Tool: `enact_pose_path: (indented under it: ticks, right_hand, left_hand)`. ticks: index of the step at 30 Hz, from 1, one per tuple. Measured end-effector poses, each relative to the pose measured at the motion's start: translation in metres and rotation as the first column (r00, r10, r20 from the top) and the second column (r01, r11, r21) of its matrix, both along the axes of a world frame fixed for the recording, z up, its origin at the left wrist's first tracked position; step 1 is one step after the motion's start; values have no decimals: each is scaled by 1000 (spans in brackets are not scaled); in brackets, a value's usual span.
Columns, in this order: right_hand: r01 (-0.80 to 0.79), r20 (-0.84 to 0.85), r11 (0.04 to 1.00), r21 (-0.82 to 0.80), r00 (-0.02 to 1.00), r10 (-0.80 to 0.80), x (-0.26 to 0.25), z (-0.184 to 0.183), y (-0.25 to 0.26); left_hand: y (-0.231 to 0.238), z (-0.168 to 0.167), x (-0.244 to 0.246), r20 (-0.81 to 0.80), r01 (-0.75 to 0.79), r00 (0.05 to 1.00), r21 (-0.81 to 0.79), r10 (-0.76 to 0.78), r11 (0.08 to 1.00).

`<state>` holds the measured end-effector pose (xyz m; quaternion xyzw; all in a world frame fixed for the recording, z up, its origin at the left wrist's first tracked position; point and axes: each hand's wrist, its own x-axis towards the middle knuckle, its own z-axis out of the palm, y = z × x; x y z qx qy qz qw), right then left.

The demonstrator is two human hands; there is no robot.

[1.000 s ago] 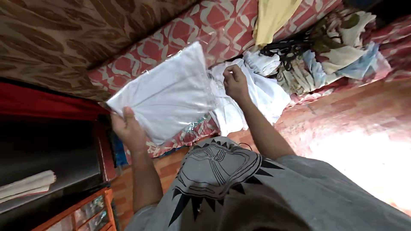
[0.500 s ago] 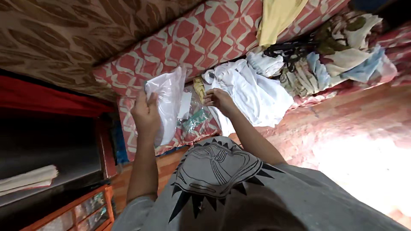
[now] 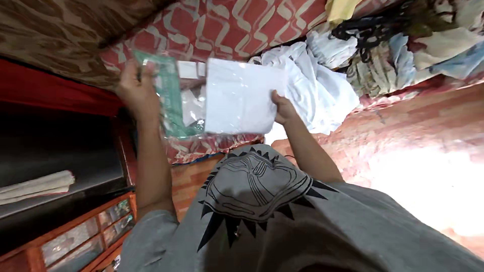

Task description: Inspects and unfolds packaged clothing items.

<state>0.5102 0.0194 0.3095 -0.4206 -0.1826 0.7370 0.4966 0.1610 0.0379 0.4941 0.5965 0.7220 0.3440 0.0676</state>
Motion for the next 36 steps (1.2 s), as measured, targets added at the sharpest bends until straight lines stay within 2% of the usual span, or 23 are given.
enact_pose_path:
  ticks: [3, 6, 9, 11, 13, 15, 17, 18, 21, 22, 24, 25, 27, 28, 30, 32, 33, 35, 36]
  right_hand:
    - [180, 61, 984, 10, 982, -181, 56, -13, -3]
    - [335, 196, 941, 54, 920, -339, 100, -11, -9]
    - [418, 392, 908, 20, 832, -392, 123, -2, -24]
    - [430, 529, 902, -43, 776, -344, 127, 9, -38]
    - [372, 697, 919, -129, 694, -183, 124, 20, -48]
    - [250, 874, 943, -219, 481, 76, 117, 31, -53]
    - [97, 902, 929, -357, 296, 315, 108, 48, -54]
    - [24, 903, 918, -396, 192, 384, 104, 54, -53]
    - [-177, 916, 899, -401, -75, 394, 90, 71, -51]
    - [-236, 928, 898, -371, -131, 349, 85, 74, -52]
    - [-363, 967, 904, -225, -199, 160, 76, 74, -55]
    - [-434, 981, 893, -117, -193, 35, 71, 72, -55]
    - [-549, 970, 828, 115, -118, -213, 58, 68, -52]
    - [-575, 953, 792, 205, -68, -296, 50, 70, -51]
    - [-578, 919, 740, 344, 46, -391, 38, 79, -47]
    - [-557, 877, 692, 459, 157, -455, 34, 89, -43]
    - [-546, 851, 665, 509, 207, -482, 33, 92, -42]
    - [-485, 814, 655, 580, 314, -489, 31, 97, -39]
    - [-397, 791, 690, 605, 401, -463, 28, 98, -38]
  left_hand:
    - [19, -33, -53, -12, -256, 966, -125, 257, 958]
    - [26, -106, -92, -2, -436, 888, -328, 461, 838]
    - [12, -190, -110, -14, -499, 815, -527, 580, 688]
    - [-2, -241, -110, -6, -474, 792, -635, 610, 609]
    - [-13, -280, -99, 16, -456, 750, -712, 661, 535]
    - [-23, -311, -88, 81, -416, 706, -757, 703, 505]
    - [-28, -334, -78, 259, -351, 603, -763, 754, 543]
    - [-28, -347, -77, 322, -334, 558, -757, 765, 562]
    - [-21, -378, -74, 535, -312, 408, -680, 740, 664]
    - [-19, -374, -67, 544, -299, 417, -674, 728, 675]
    - [-17, -348, -37, 558, -196, 454, -698, 695, 689]
    - [-15, -337, -15, 630, -114, 375, -696, 680, 709]
    - [-9, -316, 37, 758, 61, 88, -652, 646, 756]
    - [-10, -313, 59, 782, 193, 8, -613, 623, 766]
    - [-15, -294, 99, 795, 460, -57, -516, 604, 722]
    - [-24, -272, 117, 858, 626, -108, -333, 502, 705]
    - [-27, -263, 119, 901, 681, -155, -200, 405, 704]
    - [-28, -236, 122, 939, 697, -251, 5, 236, 717]
    - [-27, -223, 124, 950, 664, -245, 19, 193, 747]
